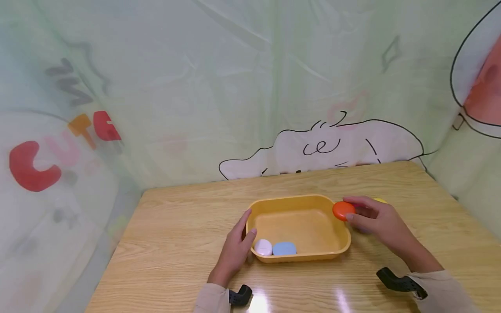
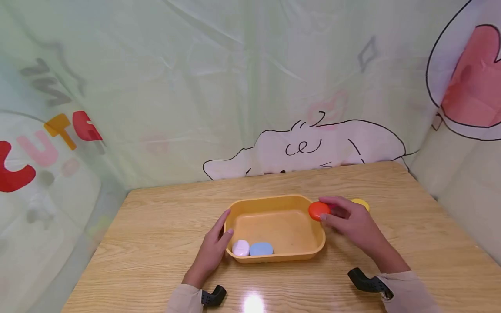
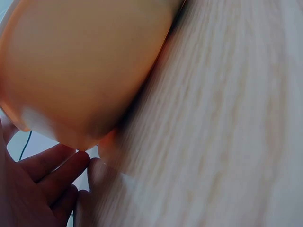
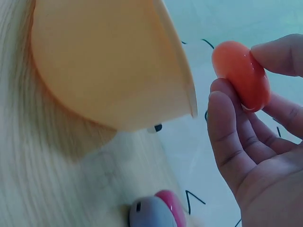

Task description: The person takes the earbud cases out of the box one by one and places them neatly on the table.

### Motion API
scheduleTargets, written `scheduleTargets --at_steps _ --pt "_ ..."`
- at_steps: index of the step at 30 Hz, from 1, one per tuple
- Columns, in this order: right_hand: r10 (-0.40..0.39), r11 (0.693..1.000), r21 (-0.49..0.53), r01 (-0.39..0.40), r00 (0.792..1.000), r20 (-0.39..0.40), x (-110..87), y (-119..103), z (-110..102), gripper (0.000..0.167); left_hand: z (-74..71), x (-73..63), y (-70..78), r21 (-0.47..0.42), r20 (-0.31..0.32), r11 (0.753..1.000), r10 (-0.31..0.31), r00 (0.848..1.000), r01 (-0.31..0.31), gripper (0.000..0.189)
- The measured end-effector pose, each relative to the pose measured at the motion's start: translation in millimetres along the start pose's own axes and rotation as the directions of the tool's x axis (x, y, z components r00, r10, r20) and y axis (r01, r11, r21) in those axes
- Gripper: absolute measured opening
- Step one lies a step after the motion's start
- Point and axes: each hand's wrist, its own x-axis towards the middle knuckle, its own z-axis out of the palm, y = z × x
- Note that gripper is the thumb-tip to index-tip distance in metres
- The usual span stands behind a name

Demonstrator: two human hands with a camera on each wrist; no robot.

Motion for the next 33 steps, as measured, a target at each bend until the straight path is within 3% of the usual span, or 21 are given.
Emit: scheduleTargets --at_steps 6,19,25,33 --pt "0.026 0.999 0.042 -0.025 1.0 -0.016 -11.6 11.9 -13.5 0.046 5.4 0.3 0.5 0.001 0.007 1.0 0.002 1.0 -0.002 0.057" --pt "0.046 0.997 -0.063 -0.048 0.998 -0.044 -18.6 26.1 -30.7 0.044 4.3 1.8 1.2 0.016 0.001 1.0 0.014 1.0 -0.014 0.056" --pt "0.094 0.987 -0.129 -0.094 0.996 -0.004 -16.3 36.1 -40.6 0.043 2.0 3.1 0.5 0.015 -0.011 1.0 0.021 1.0 -0.02 0.056" --pt "0.184 0.976 -0.146 -0.163 0.974 0.136 -15.6 48.7 -50.3 0.048 -0.3 1.3 -1.1 0.015 -0.019 1.0 0.018 1.0 -0.018 0.056"
